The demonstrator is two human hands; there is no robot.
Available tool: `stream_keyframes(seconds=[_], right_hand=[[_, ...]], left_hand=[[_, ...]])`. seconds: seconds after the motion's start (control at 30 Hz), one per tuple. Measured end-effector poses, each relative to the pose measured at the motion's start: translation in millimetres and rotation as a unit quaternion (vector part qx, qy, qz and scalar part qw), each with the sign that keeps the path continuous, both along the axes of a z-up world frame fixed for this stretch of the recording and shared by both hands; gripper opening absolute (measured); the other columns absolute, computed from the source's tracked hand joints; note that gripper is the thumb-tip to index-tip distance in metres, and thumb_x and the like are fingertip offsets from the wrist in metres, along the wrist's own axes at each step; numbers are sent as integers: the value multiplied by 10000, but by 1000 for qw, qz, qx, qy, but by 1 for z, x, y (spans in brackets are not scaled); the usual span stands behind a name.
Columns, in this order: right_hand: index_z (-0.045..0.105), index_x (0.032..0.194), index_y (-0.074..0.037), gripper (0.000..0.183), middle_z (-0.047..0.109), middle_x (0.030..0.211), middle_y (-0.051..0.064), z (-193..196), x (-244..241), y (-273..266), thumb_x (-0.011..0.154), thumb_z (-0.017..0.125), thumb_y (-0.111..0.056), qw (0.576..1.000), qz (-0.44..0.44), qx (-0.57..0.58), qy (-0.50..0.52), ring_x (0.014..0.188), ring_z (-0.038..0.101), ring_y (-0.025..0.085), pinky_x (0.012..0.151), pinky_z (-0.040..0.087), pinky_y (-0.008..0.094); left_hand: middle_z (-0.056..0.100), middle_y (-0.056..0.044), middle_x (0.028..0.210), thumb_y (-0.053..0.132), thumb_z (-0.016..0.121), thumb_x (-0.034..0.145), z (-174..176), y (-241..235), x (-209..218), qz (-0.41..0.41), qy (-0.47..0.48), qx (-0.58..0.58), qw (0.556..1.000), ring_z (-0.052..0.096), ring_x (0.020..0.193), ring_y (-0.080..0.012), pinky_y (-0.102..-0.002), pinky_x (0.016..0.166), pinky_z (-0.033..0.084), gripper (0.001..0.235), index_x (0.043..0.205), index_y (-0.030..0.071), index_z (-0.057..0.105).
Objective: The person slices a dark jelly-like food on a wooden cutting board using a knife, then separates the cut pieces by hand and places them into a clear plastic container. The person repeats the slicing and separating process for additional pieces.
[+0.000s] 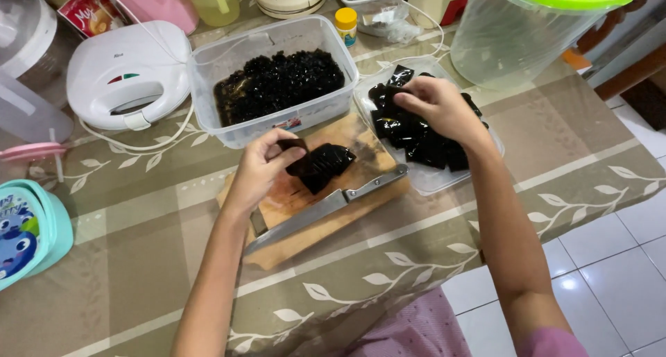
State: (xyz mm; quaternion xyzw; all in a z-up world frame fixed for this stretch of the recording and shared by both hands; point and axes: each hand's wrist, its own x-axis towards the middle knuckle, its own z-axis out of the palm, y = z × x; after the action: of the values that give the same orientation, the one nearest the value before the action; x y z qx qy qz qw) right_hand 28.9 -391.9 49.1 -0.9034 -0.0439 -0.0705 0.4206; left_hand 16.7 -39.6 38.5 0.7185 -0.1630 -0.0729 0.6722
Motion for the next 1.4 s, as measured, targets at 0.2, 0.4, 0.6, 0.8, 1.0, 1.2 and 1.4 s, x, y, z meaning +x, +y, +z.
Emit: stream_keyframes(seconds=[0.2, 0.4, 0.6, 0.8, 1.0, 1.2, 1.4], right_hand=[[741, 1073, -268, 234, 675, 718, -14, -45, 11, -80, 950, 752, -466, 985, -162, -53, -8, 754, 676, 180, 690, 499, 339], [754, 1117, -166, 259, 749, 883, 118, -57, 8, -80, 928, 738, -342, 982, -172, -74, 12, 932, 708, 379, 810, 525, 478], [749, 1100, -250, 243, 757, 889, 21, -63, 12, -83, 938, 709, -427, 965, -204, -159, 27, 957, 718, 310, 906, 481, 466], [734, 1090, -244, 167, 751, 1004, 34, -58, 5, -72, 960, 684, -335, 960, -215, -179, 25, 1019, 687, 308, 1020, 326, 502], [726, 1098, -238, 167, 710, 1007, 44, -58, 4, -70, 956, 699, -323, 958, -222, -181, 25, 1041, 654, 302, 1011, 316, 531], [707, 1121, -216, 197, 672, 999, 66, -50, -1, -66, 946, 706, -304, 959, -219, -176, 27, 1048, 643, 330, 1002, 332, 537], [720, 1113, -222, 173, 662, 991, 64, -48, -2, -64, 979, 671, -320, 961, -214, -174, 26, 1032, 642, 314, 1001, 333, 531]], left_hand=[[721, -23, 903, 244, 838, 854, 9, -83, 19, -75, -18, 41, 996, 672, 682, -102, -236, 600, 604, 235, 1031, 134, 729], [706, -6, 846, 308, 846, 832, -40, -178, 94, -67, -17, 88, 994, 731, 713, -129, -252, 599, 635, 234, 1007, 183, 753], [762, -27, 880, 387, 840, 824, -88, -235, 158, 9, -76, 174, 982, 760, 862, -227, -355, 739, 618, 257, 1029, 251, 768], [712, -70, 1062, 257, 780, 897, -91, -250, 171, 90, -87, 275, 953, 704, 1096, -309, -471, 936, 581, 199, 1076, 198, 715], [631, -129, 1107, 126, 724, 937, -83, -246, 163, 99, -155, 346, 920, 631, 1170, -369, -501, 963, 550, 148, 1063, 81, 662], [514, -107, 1164, 219, 698, 966, -95, -248, 169, 94, -158, 377, 908, 533, 1221, -343, -535, 938, 565, 190, 1075, 101, 597], [494, -135, 1138, 197, 646, 995, -82, -247, 155, 85, -176, 388, 901, 555, 1198, -397, -552, 922, 564, 154, 1056, 56, 636]])
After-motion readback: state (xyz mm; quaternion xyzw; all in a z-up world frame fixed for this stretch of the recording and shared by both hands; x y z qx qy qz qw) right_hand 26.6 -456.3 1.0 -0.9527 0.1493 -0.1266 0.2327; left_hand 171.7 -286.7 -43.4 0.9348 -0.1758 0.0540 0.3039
